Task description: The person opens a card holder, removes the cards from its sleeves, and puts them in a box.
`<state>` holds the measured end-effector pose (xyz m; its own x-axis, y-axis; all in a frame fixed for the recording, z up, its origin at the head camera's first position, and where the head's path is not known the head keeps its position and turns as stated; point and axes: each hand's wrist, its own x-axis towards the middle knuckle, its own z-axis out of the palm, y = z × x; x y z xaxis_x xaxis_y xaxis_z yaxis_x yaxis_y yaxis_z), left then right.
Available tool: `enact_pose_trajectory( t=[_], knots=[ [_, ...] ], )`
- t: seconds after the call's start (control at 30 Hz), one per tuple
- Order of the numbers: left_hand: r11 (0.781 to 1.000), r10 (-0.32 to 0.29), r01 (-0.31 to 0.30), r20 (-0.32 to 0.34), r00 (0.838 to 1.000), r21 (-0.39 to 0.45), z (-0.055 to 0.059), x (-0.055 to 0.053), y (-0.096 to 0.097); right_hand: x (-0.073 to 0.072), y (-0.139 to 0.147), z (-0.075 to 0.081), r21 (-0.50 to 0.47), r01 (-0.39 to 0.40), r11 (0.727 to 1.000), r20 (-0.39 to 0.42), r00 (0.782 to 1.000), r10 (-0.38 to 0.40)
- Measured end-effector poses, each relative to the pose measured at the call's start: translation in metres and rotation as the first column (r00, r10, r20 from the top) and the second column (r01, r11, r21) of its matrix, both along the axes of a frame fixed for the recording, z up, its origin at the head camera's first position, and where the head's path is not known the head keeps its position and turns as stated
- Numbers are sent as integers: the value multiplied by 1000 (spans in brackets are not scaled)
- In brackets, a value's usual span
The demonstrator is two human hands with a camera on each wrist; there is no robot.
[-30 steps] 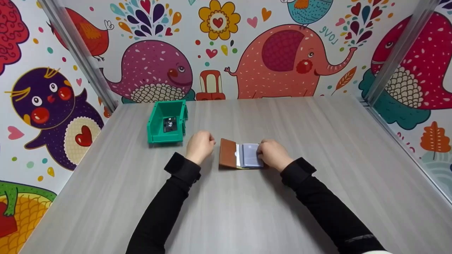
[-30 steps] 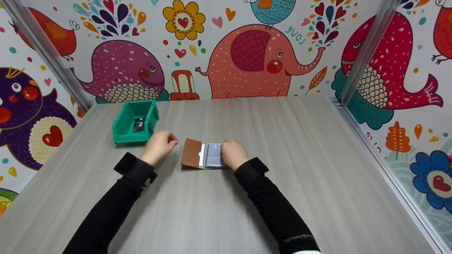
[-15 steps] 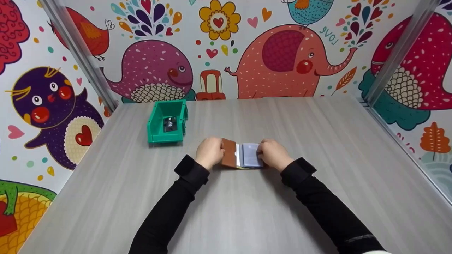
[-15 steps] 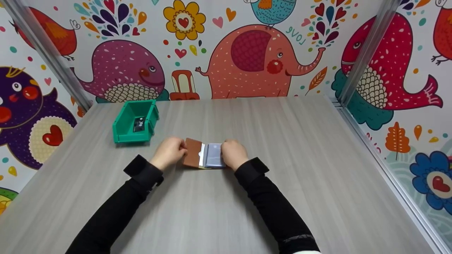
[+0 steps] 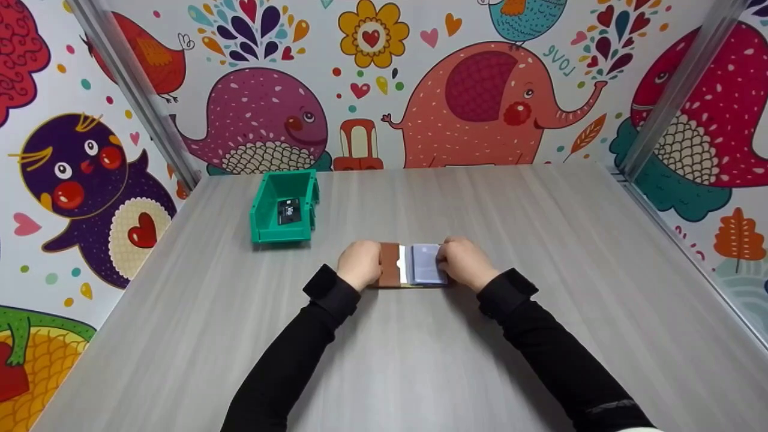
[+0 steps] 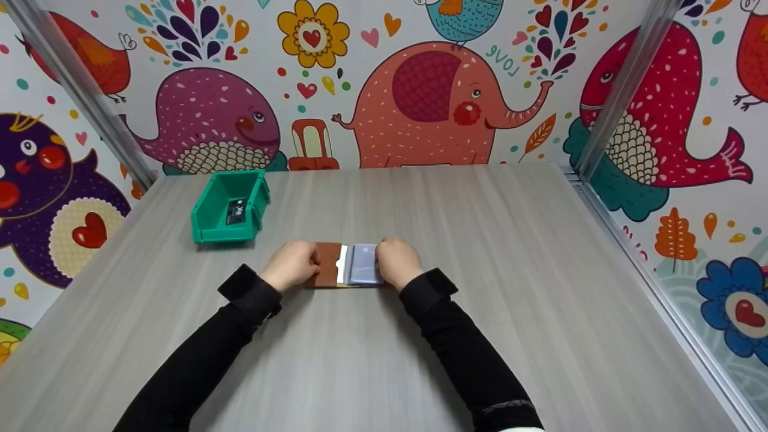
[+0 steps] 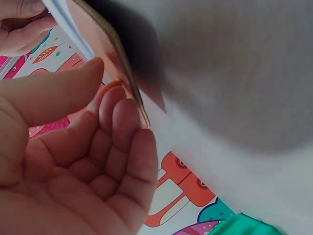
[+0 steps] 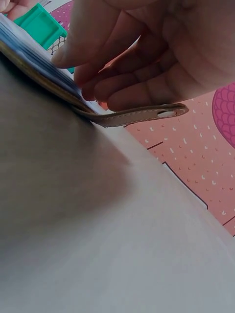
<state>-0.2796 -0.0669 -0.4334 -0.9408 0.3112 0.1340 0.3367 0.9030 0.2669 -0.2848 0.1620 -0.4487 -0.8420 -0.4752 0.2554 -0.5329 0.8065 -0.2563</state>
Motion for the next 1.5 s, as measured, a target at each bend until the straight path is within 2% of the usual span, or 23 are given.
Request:
enact_pose_trajectory(
  t=[0.2, 0.4, 0.77, 1.03, 1.23, 1.5],
  knots=[
    [1000, -7, 7, 30, 1000, -1, -5, -2, 1, 0, 0, 0, -10, -6, 1000, 2, 1000, 6],
    [1000, -11, 11, 4, 1000, -25, -8, -1, 2, 0, 0, 1, -9, 0, 1000, 24, 1000, 0],
    [999, 24, -25, -14, 1000, -45, -8, 1, 7, -3, 2, 0, -18, -7, 1000, 15, 1000, 7],
    [999, 25, -25, -18, 1000, -21, -7, 3, 7, -8, 2, 1, -67, 11, 998, -51, 999, -15],
    [1000, 22, -22, -12, 1000, -20, -8, 1, 6, -13, 2, 2, -69, 37, 997, -35, 999, -39],
    [999, 26, -26, -20, 999, -21, -9, 1, 7, -20, 4, 0, -61, 33, 998, -41, 999, -35]
  ],
)
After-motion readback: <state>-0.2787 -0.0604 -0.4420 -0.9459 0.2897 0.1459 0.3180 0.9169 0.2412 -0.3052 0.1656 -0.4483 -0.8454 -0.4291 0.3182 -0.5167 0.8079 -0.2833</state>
